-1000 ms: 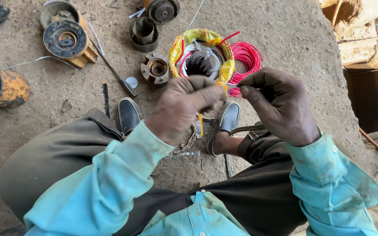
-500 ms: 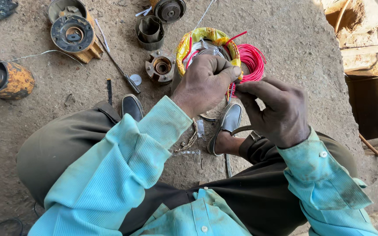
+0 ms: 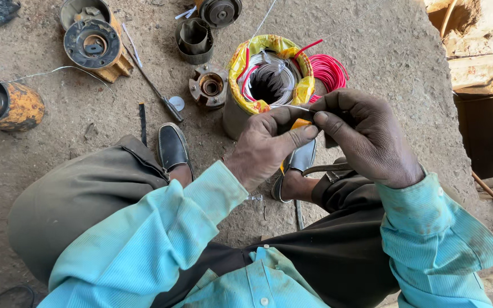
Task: The person sits on the ground repairing a submersible pump motor. They wrap wire connections with electrical tape, test the motor windings with an analog multimeter, and wind white tape around the joined wire leads before tucking them back into the motor housing.
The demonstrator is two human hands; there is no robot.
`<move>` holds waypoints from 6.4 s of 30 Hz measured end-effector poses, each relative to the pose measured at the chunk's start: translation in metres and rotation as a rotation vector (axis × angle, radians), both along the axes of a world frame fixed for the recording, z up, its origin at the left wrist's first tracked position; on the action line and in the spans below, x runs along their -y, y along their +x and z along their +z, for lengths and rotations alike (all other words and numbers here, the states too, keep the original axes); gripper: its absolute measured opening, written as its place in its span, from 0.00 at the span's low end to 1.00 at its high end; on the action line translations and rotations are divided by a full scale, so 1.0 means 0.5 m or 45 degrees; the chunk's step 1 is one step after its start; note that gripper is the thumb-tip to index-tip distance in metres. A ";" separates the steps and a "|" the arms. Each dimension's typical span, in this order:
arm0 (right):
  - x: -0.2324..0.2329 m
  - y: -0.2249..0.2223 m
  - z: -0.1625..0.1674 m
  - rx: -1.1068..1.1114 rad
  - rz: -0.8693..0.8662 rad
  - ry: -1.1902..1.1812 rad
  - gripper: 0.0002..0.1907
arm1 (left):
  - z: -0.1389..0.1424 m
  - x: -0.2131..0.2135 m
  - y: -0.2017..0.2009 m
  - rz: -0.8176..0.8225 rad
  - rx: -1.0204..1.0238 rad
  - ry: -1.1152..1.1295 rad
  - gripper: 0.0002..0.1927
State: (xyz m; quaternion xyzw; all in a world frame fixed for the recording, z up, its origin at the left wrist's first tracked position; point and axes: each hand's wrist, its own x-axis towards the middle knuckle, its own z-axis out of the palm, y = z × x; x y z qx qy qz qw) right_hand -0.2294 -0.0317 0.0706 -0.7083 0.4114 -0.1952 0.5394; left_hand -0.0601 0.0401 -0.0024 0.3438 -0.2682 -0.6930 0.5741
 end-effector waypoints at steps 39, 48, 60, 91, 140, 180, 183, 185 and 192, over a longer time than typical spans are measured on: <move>-0.003 -0.010 -0.013 -0.024 0.024 -0.213 0.08 | -0.017 0.015 0.005 -0.041 0.261 0.010 0.08; -0.003 -0.029 -0.017 -0.037 0.018 -0.322 0.08 | 0.063 -0.005 0.075 -0.550 1.671 0.109 0.35; -0.009 -0.024 -0.015 -0.092 0.025 -0.338 0.08 | -0.053 0.020 -0.016 -0.123 -0.038 -0.001 0.12; -0.008 -0.008 -0.002 -0.062 0.076 -0.283 0.08 | 0.039 -0.019 0.038 0.416 1.119 -0.203 0.15; 0.010 -0.015 -0.012 -0.049 0.068 -0.069 0.09 | -0.021 -0.014 -0.016 0.184 0.198 0.064 0.11; -0.035 -0.007 0.009 -0.084 0.170 -0.596 0.08 | 0.006 -0.031 0.019 0.102 0.066 0.245 0.10; -0.050 -0.019 -0.019 -0.127 0.112 -0.734 0.08 | 0.003 -0.052 0.023 0.067 -0.077 0.270 0.10; -0.061 -0.025 -0.040 0.013 0.119 -0.789 0.09 | 0.006 -0.070 0.027 0.055 -0.092 0.268 0.16; -0.104 0.011 -0.049 0.004 -0.027 -0.756 0.10 | 0.008 -0.133 0.044 0.100 0.523 -0.242 0.18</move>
